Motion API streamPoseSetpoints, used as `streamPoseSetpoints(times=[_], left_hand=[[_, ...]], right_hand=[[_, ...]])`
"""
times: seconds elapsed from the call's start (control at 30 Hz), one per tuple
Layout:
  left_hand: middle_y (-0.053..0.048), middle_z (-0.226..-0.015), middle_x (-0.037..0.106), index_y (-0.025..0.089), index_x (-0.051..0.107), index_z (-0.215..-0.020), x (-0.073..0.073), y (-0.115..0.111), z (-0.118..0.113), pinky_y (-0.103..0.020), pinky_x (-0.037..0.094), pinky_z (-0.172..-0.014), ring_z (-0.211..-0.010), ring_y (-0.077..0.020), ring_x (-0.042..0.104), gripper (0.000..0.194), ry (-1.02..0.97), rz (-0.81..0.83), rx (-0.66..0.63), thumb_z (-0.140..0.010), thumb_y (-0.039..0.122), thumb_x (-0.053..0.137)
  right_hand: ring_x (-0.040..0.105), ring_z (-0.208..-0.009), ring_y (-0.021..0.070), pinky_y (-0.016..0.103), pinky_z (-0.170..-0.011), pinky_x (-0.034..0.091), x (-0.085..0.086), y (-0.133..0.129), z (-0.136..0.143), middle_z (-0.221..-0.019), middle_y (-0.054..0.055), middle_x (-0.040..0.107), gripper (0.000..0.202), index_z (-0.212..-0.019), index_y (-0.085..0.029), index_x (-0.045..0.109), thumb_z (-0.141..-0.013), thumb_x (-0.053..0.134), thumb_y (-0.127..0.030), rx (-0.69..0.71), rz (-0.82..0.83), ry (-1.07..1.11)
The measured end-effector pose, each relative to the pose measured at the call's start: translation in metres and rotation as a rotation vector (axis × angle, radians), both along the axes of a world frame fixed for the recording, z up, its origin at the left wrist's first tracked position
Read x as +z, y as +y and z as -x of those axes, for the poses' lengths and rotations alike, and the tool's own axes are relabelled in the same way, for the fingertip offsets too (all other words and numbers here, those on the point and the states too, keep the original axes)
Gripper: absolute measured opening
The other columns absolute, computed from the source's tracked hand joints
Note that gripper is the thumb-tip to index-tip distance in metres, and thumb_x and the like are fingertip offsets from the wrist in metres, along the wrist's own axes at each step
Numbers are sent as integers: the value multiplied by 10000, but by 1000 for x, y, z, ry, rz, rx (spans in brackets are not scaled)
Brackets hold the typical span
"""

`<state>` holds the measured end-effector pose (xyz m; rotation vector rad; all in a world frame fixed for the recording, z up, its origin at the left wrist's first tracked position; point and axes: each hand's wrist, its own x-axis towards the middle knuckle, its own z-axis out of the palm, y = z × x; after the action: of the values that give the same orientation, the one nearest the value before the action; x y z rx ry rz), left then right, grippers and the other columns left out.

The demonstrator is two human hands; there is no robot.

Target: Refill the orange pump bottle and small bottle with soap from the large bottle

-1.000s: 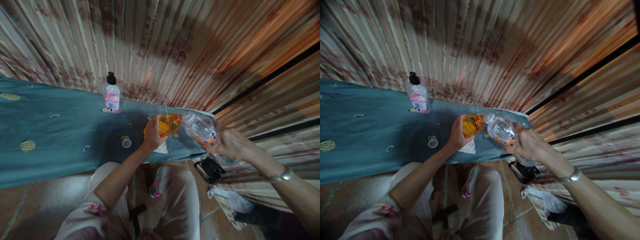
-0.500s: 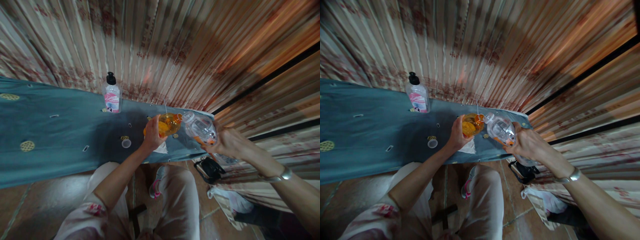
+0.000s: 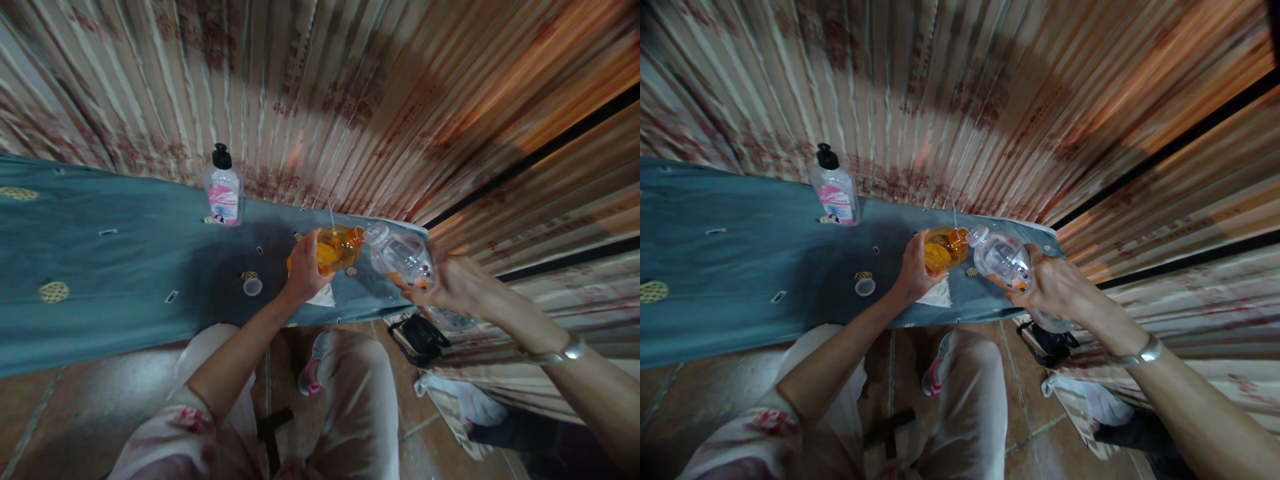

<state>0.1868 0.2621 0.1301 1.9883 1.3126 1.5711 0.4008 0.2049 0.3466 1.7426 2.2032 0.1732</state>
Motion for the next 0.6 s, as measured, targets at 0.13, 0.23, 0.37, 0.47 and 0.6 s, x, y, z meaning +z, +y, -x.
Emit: streamPoseSetpoints(times=[0.13,0.23,0.37,0.47,0.6], left_hand=[[-187,-1395,486,194,197,-1474,0,0,-1,-534,382,-1098,-1279,-370,502,1100,-2,4,10,-576,171,833],[-175,-1393,486,216,182,-1477,-1,1,-1,-541,389,-1093,-1271,-371,508,1117,0,2,12,-572,172,835],[-186,-1397,481,201,182,-1475,-1,0,-1,-534,381,-1098,-1283,-373,499,1113,-7,-4,10,-572,166,832],[-190,-1388,490,190,195,-1468,0,0,-1,-530,385,-1093,-1270,-371,507,1103,2,3,13,-572,170,837],[-189,-1391,489,186,191,-1472,1,0,0,-536,377,-1099,-1276,-368,503,1087,4,14,2,-593,187,831]], right_hand=[[711,-657,305,278,-519,388,1,0,3,-667,86,692,580,-1138,-106,500,-764,569,-544,-20,-5,-30],[712,-653,311,278,-511,383,1,-1,5,-664,96,697,612,-1161,-97,502,-753,578,-547,-31,-9,-62],[703,-632,298,273,-500,372,3,-1,6,-651,85,688,577,-1126,-114,519,-752,569,-551,-16,-22,-52],[684,-575,278,271,-480,344,3,-1,6,-635,76,680,582,-1130,-115,516,-754,562,-557,-25,-6,-53],[660,-525,254,268,-462,315,2,0,3,-622,66,669,551,-1113,-116,523,-766,558,-543,-20,3,-50]])
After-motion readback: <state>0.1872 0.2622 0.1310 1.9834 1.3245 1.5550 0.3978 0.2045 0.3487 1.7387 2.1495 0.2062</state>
